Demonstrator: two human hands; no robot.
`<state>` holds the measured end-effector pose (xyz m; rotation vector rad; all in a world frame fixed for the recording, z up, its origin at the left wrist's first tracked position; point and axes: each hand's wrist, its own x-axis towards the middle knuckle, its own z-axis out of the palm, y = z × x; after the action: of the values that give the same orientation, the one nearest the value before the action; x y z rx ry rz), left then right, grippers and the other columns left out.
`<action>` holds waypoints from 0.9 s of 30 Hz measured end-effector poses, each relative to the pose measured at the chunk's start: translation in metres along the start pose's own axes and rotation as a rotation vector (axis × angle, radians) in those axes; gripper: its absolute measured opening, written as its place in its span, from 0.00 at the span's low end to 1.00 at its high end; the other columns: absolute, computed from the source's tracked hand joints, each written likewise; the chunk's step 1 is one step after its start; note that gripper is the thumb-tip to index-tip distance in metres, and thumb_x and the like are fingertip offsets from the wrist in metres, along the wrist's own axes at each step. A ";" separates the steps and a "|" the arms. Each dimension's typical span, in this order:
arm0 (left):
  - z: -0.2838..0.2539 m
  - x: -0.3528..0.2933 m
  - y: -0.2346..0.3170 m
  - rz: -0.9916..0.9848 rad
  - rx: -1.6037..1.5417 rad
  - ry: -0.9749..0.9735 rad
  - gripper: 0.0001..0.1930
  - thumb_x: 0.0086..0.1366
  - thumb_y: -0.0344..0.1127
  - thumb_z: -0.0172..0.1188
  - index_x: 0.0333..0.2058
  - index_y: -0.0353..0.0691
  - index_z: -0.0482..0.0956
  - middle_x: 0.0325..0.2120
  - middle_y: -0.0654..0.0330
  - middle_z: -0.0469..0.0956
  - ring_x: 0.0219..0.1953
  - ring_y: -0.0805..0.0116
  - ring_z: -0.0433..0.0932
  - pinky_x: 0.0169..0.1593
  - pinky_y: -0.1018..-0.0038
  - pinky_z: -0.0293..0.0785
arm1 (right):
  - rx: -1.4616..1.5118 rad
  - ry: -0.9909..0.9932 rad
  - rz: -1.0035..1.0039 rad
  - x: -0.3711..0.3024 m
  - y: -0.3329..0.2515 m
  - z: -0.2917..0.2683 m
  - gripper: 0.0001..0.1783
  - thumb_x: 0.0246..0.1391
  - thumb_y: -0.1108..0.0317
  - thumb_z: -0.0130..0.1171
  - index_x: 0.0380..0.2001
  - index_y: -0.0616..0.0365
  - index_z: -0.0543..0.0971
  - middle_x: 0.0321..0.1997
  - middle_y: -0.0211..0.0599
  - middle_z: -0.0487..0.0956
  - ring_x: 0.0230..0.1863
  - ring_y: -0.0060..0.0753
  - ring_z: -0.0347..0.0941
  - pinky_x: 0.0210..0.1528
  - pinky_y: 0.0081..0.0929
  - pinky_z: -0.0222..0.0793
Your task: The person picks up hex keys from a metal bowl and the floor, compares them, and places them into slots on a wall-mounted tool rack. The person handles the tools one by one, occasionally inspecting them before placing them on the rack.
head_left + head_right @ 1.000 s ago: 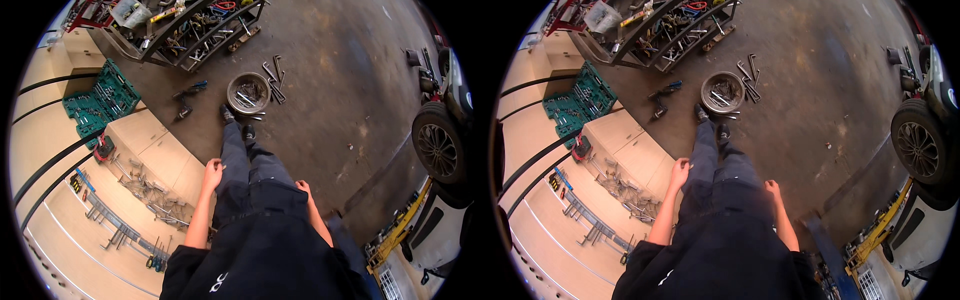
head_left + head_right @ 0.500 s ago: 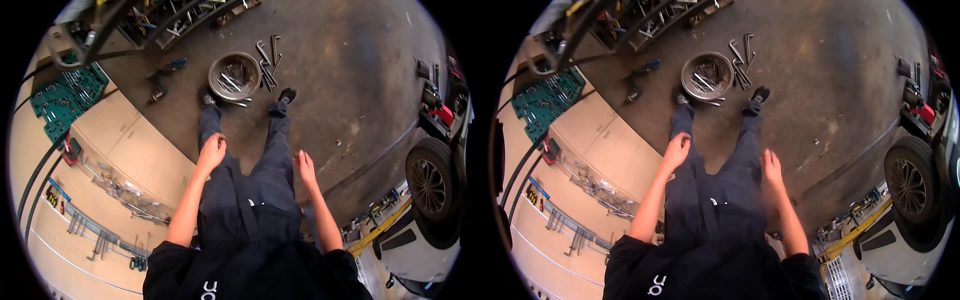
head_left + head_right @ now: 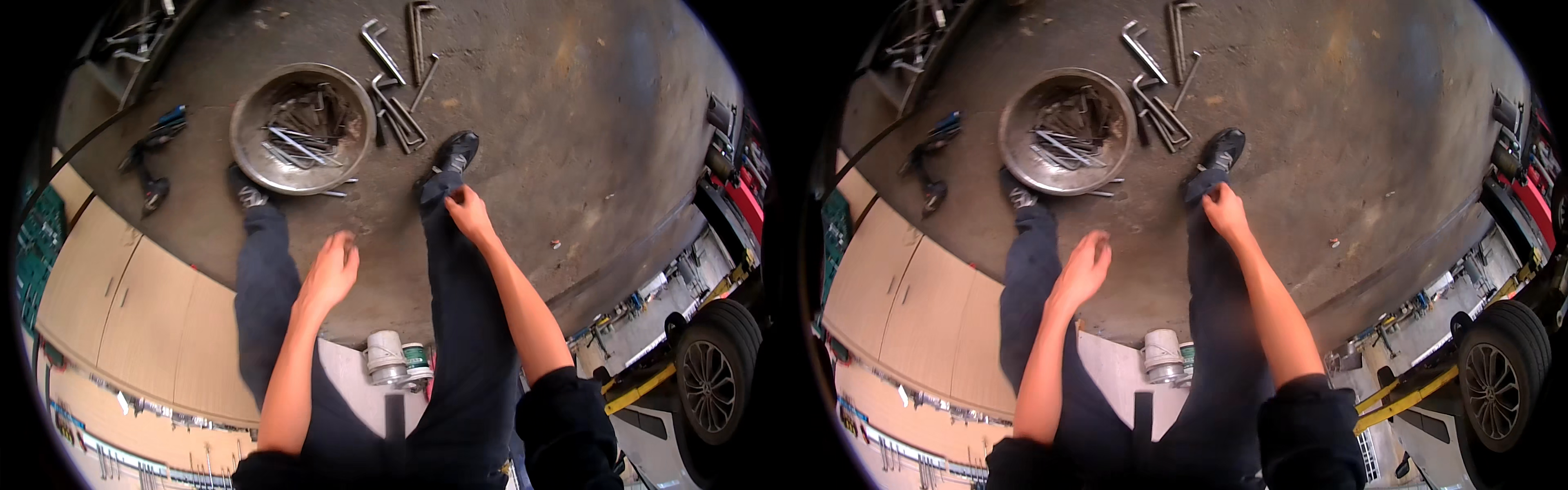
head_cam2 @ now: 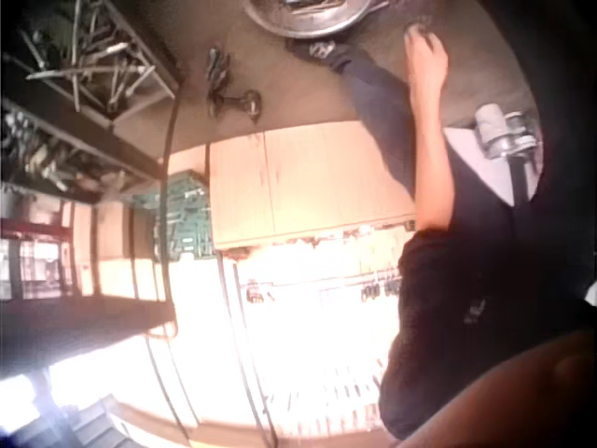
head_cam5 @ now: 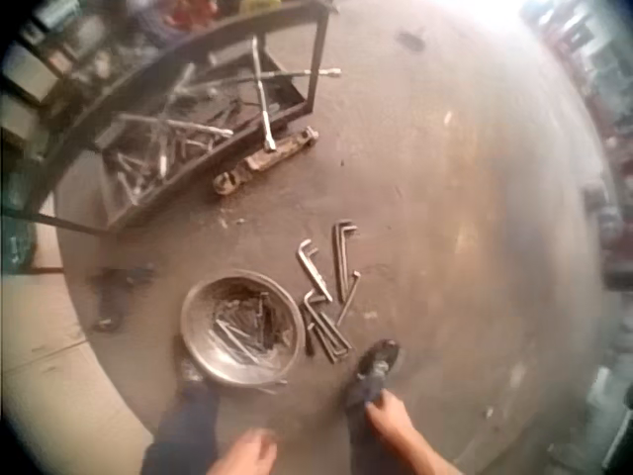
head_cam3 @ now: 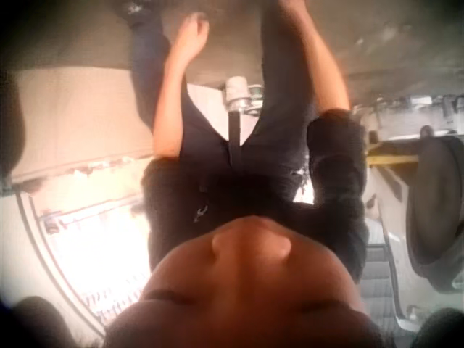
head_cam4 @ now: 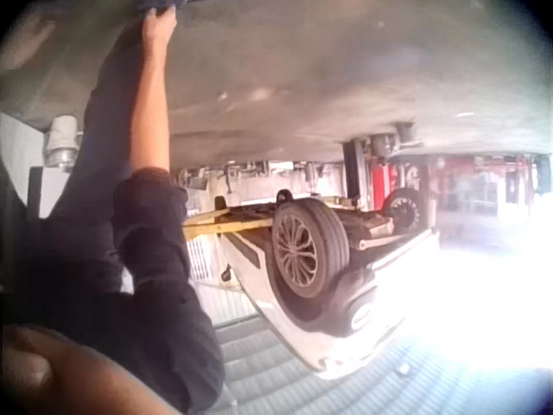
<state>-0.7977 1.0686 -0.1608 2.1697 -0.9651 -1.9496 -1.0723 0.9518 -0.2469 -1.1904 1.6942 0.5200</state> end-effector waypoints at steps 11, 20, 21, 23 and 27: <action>-0.036 0.024 0.035 -0.122 -0.144 -0.025 0.15 0.66 0.33 0.50 0.49 0.35 0.70 0.44 0.55 0.73 0.44 0.65 0.74 0.49 0.71 0.70 | 0.153 0.131 -0.140 0.157 0.002 0.097 0.26 0.45 0.63 0.62 0.49 0.62 0.71 0.47 0.52 0.76 0.52 0.50 0.72 0.55 0.37 0.66; -0.045 0.028 0.049 -0.115 -0.202 -0.084 0.14 0.65 0.33 0.51 0.48 0.36 0.69 0.44 0.53 0.73 0.46 0.59 0.74 0.49 0.67 0.70 | 0.067 0.408 -0.229 0.179 -0.072 0.125 0.18 0.47 0.68 0.59 0.42 0.60 0.71 0.45 0.47 0.73 0.47 0.52 0.72 0.48 0.42 0.67; -0.047 0.028 0.049 -0.123 -0.196 -0.085 0.14 0.65 0.33 0.51 0.48 0.36 0.70 0.44 0.53 0.73 0.46 0.59 0.74 0.49 0.67 0.70 | 0.028 0.345 -0.203 0.181 -0.072 0.122 0.18 0.48 0.67 0.58 0.42 0.60 0.70 0.46 0.48 0.72 0.47 0.52 0.72 0.49 0.43 0.67; -0.048 0.028 0.050 -0.120 -0.200 -0.077 0.14 0.65 0.33 0.51 0.48 0.36 0.70 0.44 0.53 0.73 0.46 0.59 0.74 0.49 0.67 0.70 | -0.053 0.216 -0.149 0.183 -0.071 0.118 0.17 0.50 0.66 0.56 0.43 0.59 0.69 0.48 0.48 0.71 0.48 0.54 0.71 0.49 0.46 0.68; -0.046 0.028 0.055 -0.112 -0.229 -0.075 0.14 0.64 0.33 0.51 0.47 0.36 0.70 0.44 0.53 0.73 0.46 0.59 0.75 0.48 0.67 0.70 | -0.097 0.228 -0.147 0.182 -0.070 0.121 0.16 0.49 0.66 0.55 0.41 0.61 0.71 0.46 0.50 0.73 0.47 0.54 0.72 0.49 0.46 0.68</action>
<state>-0.7779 0.9948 -0.1518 2.0775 -0.6040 -2.0873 -0.9650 0.9290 -0.4482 -1.4786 1.7702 0.3903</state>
